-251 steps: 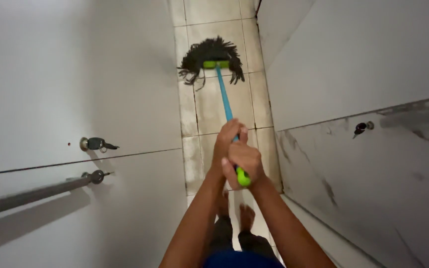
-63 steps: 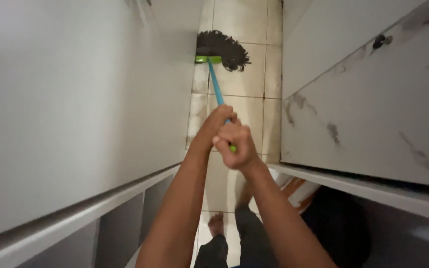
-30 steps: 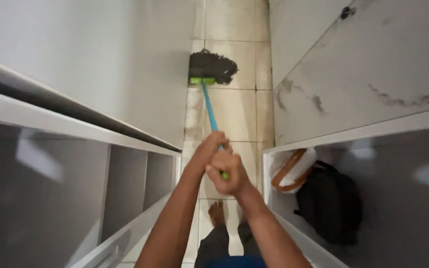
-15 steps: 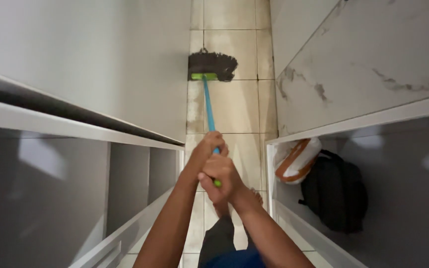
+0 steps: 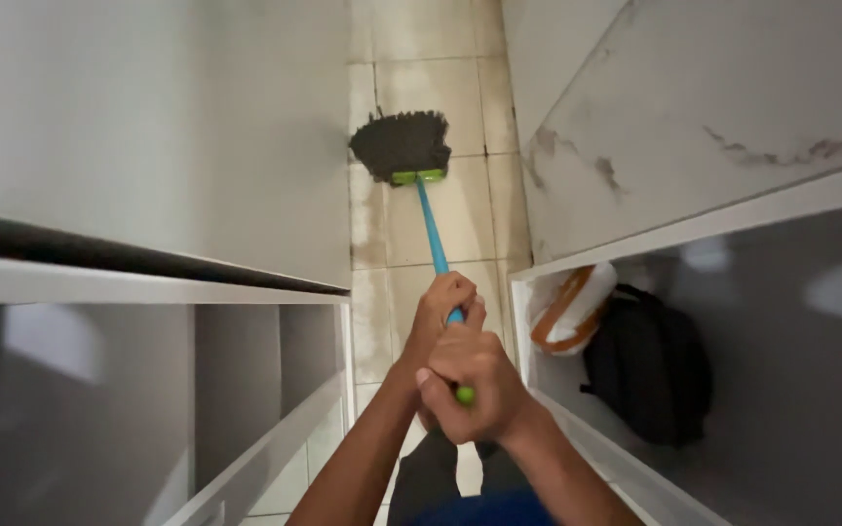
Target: The person is mopping the floor in a narrow space between two white cabinets using a mop with a blue handle and a dark mop head.
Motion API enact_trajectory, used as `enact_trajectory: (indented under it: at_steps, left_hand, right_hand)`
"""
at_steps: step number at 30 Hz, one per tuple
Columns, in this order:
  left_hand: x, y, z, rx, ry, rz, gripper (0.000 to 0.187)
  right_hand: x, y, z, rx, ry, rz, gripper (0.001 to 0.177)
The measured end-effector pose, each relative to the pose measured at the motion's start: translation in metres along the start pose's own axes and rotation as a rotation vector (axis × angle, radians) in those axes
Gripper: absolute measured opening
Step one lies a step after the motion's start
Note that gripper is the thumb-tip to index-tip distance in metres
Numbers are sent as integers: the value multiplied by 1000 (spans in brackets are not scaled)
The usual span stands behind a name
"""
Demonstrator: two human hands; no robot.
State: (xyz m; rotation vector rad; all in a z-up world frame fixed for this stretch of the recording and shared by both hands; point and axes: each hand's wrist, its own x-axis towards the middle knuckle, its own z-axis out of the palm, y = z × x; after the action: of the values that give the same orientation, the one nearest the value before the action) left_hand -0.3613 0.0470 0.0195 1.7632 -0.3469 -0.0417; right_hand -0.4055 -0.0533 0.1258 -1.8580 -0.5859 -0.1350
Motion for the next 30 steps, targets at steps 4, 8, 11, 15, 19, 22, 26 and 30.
enact_trajectory:
  at_steps: [4,8,11,15,19,22,26,30]
  left_hand:
    - [12,-33,4,-302,-89,-185,12]
    - [24,-85,5,136,-93,201,18]
    - [24,-105,12,210,-71,-63,14]
    - [39,-113,26,211,-16,109,20]
    - [74,-94,46,169,-79,236,20]
    - [71,-63,58,61,-121,270,25]
    - [50,-39,69,-139,-161,47,21]
    - [61,-82,83,-378,-165,-135,20]
  right_hand:
    - [-7,32,9,-14,169,-140,22]
    - [-15,90,27,-11,125,-112,26]
    - [-15,112,35,-55,80,-56,23]
    - [-7,107,14,-62,123,-63,21]
    - [8,76,-37,20,135,100,21]
    - [7,47,-65,-64,146,149,27]
    - [4,34,-65,-67,215,39,28]
    - [-3,61,-54,-31,261,-19,27]
